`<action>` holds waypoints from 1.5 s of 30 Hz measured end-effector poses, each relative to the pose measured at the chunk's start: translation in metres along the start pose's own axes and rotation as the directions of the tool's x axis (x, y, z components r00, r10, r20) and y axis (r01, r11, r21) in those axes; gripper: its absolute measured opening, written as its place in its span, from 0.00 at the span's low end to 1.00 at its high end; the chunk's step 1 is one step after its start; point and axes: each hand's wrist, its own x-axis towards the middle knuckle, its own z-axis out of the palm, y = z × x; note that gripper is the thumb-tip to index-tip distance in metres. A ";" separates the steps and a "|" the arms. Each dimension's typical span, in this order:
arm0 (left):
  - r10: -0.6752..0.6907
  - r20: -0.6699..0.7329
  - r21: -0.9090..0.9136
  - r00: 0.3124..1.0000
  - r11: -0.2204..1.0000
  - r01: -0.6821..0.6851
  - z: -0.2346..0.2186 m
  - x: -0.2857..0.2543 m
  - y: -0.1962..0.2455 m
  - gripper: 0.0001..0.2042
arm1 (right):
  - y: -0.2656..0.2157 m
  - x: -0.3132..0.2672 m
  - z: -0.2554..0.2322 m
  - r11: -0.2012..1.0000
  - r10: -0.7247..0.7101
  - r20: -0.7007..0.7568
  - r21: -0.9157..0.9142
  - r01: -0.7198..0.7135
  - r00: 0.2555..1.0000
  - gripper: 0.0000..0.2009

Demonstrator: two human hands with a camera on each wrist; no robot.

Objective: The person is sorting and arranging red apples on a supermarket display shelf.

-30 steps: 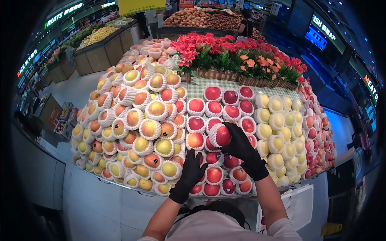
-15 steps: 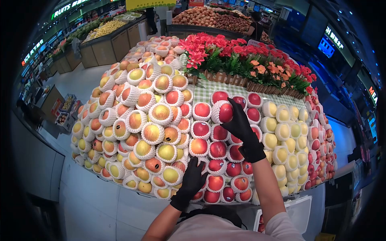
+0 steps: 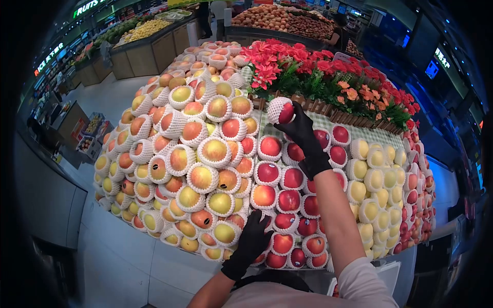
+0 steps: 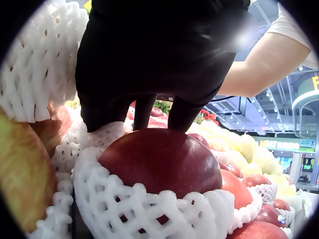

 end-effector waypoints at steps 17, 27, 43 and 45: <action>-0.040 0.038 0.018 0.998 0.999 0.040 0.000 0.000 -0.001 0.28 | 0.018 0.004 0.034 0.854 -0.061 0.155 -0.503 0.133 0.986 0.43; -0.045 0.049 0.046 0.998 0.998 0.043 0.002 0.000 -0.002 0.28 | 0.028 0.025 0.029 0.900 0.032 0.439 -0.404 0.166 0.898 0.44; 0.094 -0.056 0.031 0.994 0.995 -0.092 0.002 -0.002 -0.003 0.25 | 0.029 -0.028 0.013 0.936 -0.129 0.120 -0.315 0.161 0.984 0.31; 0.079 -0.057 0.016 0.995 0.997 -0.078 0.003 -0.002 -0.003 0.24 | 0.029 -0.044 0.005 0.947 -0.218 0.015 -0.240 0.215 0.976 0.25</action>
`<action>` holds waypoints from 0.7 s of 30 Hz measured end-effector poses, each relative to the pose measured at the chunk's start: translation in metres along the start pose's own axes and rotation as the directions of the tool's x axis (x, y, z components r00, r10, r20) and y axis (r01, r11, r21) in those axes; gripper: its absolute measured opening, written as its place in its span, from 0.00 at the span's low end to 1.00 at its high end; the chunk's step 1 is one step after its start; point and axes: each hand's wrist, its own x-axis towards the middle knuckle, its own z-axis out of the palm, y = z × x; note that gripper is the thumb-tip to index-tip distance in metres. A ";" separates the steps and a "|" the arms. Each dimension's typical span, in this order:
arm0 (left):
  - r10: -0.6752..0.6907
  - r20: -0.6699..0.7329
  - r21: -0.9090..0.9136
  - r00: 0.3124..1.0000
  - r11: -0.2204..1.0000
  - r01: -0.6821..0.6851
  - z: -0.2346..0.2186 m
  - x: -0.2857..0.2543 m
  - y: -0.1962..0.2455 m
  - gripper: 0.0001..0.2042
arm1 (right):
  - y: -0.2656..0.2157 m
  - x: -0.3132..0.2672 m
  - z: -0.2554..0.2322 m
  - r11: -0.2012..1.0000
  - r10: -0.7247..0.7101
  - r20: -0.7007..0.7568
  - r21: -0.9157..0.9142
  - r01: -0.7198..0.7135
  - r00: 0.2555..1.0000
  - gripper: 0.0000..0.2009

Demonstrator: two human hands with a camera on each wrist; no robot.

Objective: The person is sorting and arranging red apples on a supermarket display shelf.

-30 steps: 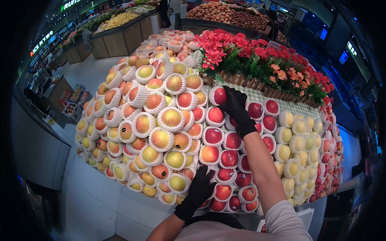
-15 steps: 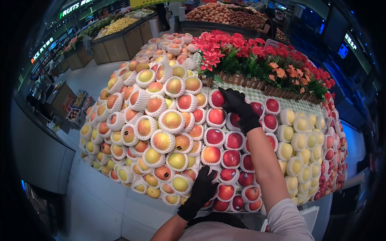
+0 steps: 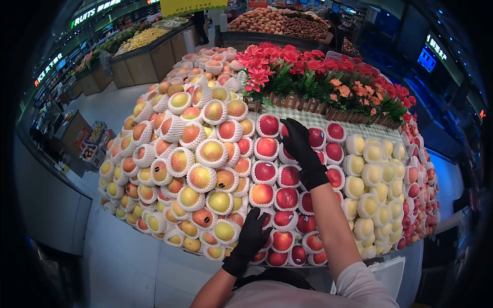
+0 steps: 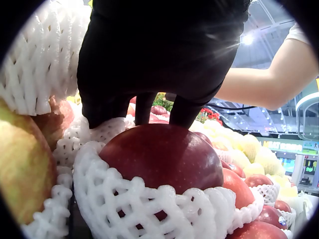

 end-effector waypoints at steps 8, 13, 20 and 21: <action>0.012 -0.013 0.021 1.000 1.000 -0.011 0.002 -0.002 -0.002 0.22 | -0.016 -0.088 -0.047 0.970 0.038 -0.065 0.241 -0.021 0.997 0.14; 0.007 0.021 0.037 1.000 0.999 -0.007 0.004 -0.006 -0.006 0.23 | -0.019 -0.154 -0.061 0.887 0.181 0.100 0.414 -0.206 0.978 0.13; 0.005 0.035 0.007 0.999 1.000 -0.006 0.009 -0.012 -0.013 0.24 | -0.044 -0.233 -0.088 0.845 0.296 0.185 0.406 -0.348 0.937 0.13; 0.003 0.045 0.014 0.999 1.000 -0.004 0.008 -0.012 -0.012 0.24 | -0.048 -0.242 -0.090 0.811 0.338 0.212 0.429 -0.398 0.917 0.13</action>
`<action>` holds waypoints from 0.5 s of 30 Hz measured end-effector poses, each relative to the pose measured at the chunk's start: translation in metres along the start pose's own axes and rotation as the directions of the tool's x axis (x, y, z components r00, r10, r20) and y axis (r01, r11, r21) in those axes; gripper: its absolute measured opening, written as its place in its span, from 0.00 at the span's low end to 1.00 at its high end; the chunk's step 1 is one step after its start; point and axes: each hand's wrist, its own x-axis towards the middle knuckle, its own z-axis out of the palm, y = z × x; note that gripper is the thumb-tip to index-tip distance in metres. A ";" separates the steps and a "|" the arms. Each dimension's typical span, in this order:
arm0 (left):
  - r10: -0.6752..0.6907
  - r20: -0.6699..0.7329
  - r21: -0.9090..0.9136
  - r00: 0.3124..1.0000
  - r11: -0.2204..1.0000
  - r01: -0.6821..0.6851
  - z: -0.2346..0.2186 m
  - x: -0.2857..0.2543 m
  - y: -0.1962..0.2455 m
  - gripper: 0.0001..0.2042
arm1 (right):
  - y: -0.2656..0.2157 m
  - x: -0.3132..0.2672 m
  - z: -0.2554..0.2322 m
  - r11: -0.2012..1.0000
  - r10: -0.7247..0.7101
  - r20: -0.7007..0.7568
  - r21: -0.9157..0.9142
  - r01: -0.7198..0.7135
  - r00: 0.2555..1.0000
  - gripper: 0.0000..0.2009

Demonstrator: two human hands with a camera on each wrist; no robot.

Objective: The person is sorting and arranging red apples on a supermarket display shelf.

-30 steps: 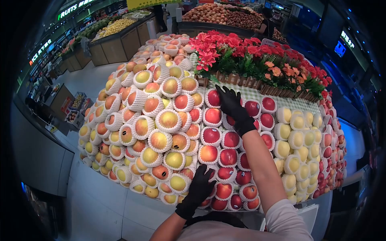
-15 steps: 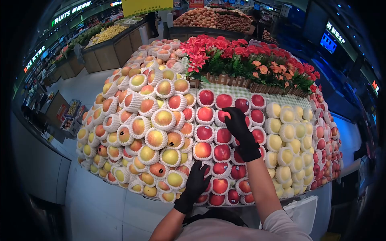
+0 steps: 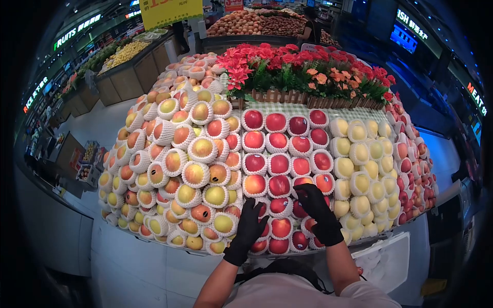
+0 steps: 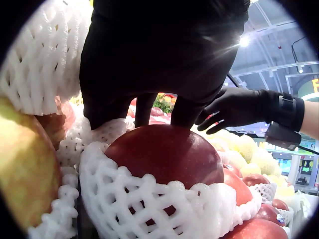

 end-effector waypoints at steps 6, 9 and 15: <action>0.009 -0.041 -0.028 0.999 1.000 -0.011 0.004 0.002 -0.007 0.24 | -0.004 -0.043 0.000 0.992 -0.085 -0.065 -0.102 0.078 0.994 0.13; -0.069 -0.072 -0.150 0.995 0.987 0.058 0.008 -0.003 -0.010 0.24 | 0.002 -0.053 -0.002 0.989 -0.108 -0.064 -0.104 0.101 0.992 0.13; -0.133 -0.074 -0.225 0.988 0.968 0.114 -0.003 0.004 0.004 0.24 | -0.005 -0.071 -0.015 0.990 -0.114 -0.128 -0.097 0.102 0.985 0.12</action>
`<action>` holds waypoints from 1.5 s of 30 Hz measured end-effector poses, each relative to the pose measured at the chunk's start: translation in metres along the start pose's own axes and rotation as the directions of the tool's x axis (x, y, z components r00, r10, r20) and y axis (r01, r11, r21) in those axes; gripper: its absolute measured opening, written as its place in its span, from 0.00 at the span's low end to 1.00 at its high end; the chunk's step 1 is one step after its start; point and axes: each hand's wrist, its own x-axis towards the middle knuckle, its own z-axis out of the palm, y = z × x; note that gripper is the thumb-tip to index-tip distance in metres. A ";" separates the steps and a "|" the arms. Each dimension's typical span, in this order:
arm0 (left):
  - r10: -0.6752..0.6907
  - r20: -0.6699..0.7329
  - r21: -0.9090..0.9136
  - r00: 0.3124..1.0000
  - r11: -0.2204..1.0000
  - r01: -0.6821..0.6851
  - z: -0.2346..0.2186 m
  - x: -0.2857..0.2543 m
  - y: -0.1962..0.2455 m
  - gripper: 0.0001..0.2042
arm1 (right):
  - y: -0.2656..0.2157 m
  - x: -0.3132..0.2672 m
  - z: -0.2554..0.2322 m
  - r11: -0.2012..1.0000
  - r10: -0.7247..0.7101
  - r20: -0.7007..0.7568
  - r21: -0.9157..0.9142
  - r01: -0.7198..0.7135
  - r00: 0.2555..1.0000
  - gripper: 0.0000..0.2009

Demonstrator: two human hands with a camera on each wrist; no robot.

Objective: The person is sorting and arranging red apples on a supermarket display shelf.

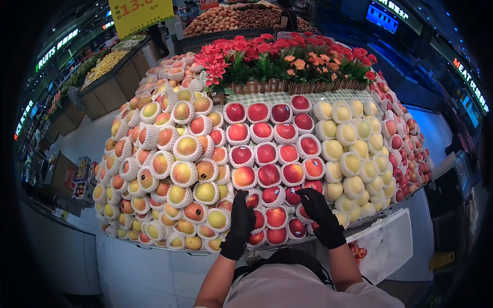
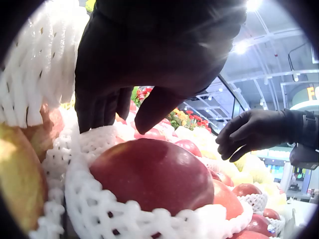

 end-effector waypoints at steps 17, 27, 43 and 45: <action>0.191 -0.037 0.312 0.981 0.935 -0.170 0.001 0.020 -0.008 0.11 | -0.003 -0.032 -0.005 0.965 0.262 0.028 -0.017 -0.261 0.965 0.12; 0.266 -0.044 0.219 0.963 0.943 -0.250 -0.001 0.025 0.003 0.11 | -0.005 -0.081 -0.009 0.929 0.352 -0.134 -0.069 -0.363 0.927 0.11; 0.153 0.070 -0.086 0.986 0.985 -0.147 -0.017 -0.007 0.021 0.13 | -0.046 -0.105 -0.016 0.793 0.586 -0.177 -0.075 -0.604 0.791 0.11; 0.144 0.096 -0.114 0.985 0.985 -0.133 -0.014 -0.009 0.021 0.13 | -0.038 -0.117 -0.014 0.753 0.615 -0.200 -0.136 -0.643 0.763 0.11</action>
